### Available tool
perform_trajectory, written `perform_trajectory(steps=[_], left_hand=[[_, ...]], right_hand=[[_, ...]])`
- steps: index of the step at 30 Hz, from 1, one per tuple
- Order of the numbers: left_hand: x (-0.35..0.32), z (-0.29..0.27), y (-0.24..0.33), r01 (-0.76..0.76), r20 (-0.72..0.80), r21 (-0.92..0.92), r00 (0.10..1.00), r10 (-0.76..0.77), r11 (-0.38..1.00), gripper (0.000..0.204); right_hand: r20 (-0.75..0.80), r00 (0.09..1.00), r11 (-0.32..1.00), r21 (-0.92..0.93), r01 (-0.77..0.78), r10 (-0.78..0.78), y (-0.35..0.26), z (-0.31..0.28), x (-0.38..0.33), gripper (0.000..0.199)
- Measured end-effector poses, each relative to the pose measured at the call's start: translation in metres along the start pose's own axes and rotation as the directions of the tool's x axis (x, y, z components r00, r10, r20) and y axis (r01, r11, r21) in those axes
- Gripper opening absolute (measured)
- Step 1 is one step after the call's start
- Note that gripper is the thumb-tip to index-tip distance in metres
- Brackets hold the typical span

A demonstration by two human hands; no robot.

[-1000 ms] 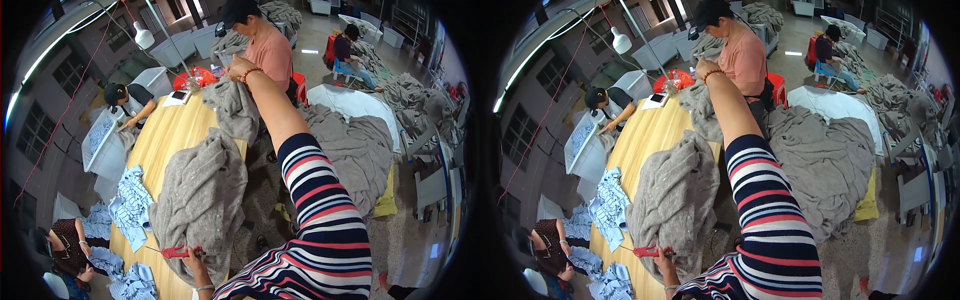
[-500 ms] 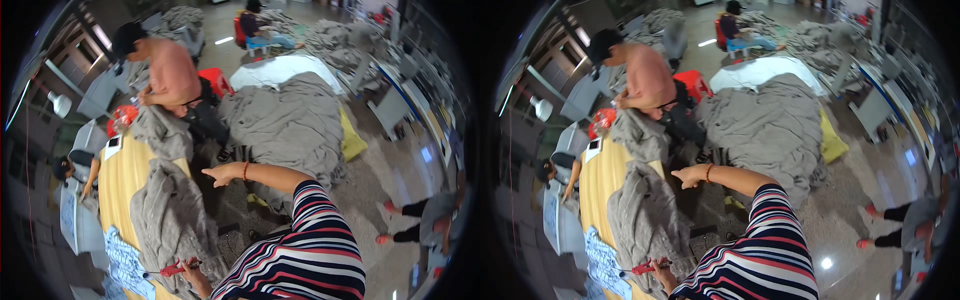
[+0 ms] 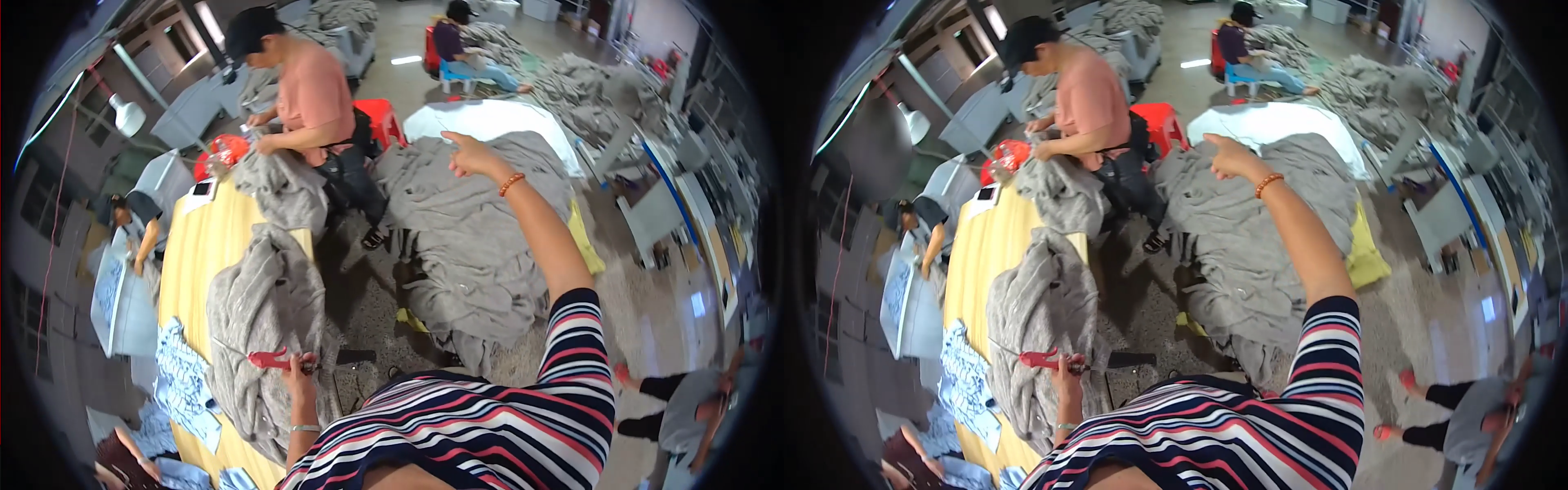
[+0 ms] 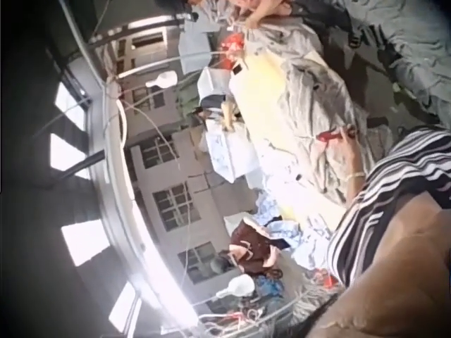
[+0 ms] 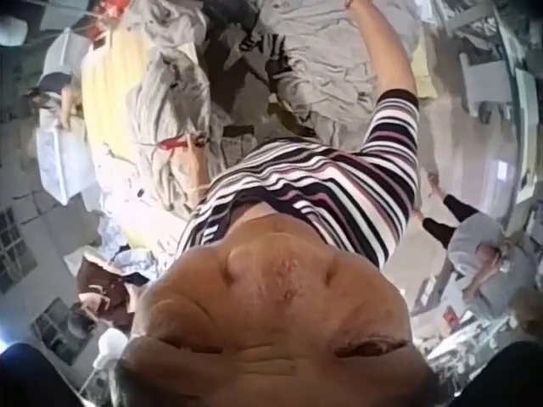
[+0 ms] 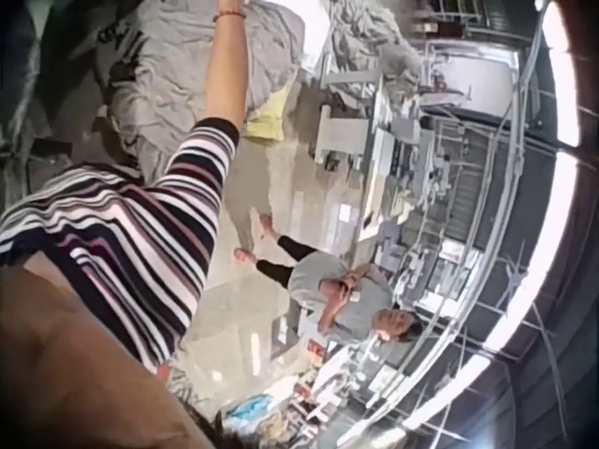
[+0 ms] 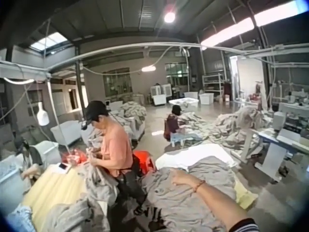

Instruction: Use scissors to trim loose threads and excess material from a large grey fabric garment.

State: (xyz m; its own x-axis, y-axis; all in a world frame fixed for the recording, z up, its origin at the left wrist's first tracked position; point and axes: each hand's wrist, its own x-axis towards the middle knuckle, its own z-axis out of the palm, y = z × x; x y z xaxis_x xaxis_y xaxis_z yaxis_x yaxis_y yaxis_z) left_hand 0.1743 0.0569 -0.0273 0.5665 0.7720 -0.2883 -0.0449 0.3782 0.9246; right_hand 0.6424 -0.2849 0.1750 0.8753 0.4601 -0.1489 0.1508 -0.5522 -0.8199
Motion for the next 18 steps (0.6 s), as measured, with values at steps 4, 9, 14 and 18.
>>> perform_trajectory(steps=[4,9,14,18], left_hand=[[-0.005,-0.004,-0.008,-0.043,-0.002,-0.031,0.999,0.043,0.999,0.027],[-0.030,-0.021,-0.012,-0.048,-0.075,-0.101,0.996,0.041,0.994,0.029],[-0.061,-0.056,-0.021,-0.113,-0.245,-0.152,0.967,0.073,0.982,0.028],[-0.104,-0.075,-0.021,-0.144,-0.417,-0.214,0.908,0.043,0.966,0.022]], right_hand=[[0.054,0.990,0.991,0.035,0.128,-0.129,-0.065,0.002,0.035,0.069],[0.046,0.973,0.974,0.005,0.225,-0.225,-0.130,0.011,0.091,0.072],[0.104,0.961,0.950,-0.155,0.270,-0.256,-0.136,0.037,0.127,0.071],[0.559,0.786,0.901,-0.147,0.408,-0.265,-0.200,0.130,0.098,0.067]])
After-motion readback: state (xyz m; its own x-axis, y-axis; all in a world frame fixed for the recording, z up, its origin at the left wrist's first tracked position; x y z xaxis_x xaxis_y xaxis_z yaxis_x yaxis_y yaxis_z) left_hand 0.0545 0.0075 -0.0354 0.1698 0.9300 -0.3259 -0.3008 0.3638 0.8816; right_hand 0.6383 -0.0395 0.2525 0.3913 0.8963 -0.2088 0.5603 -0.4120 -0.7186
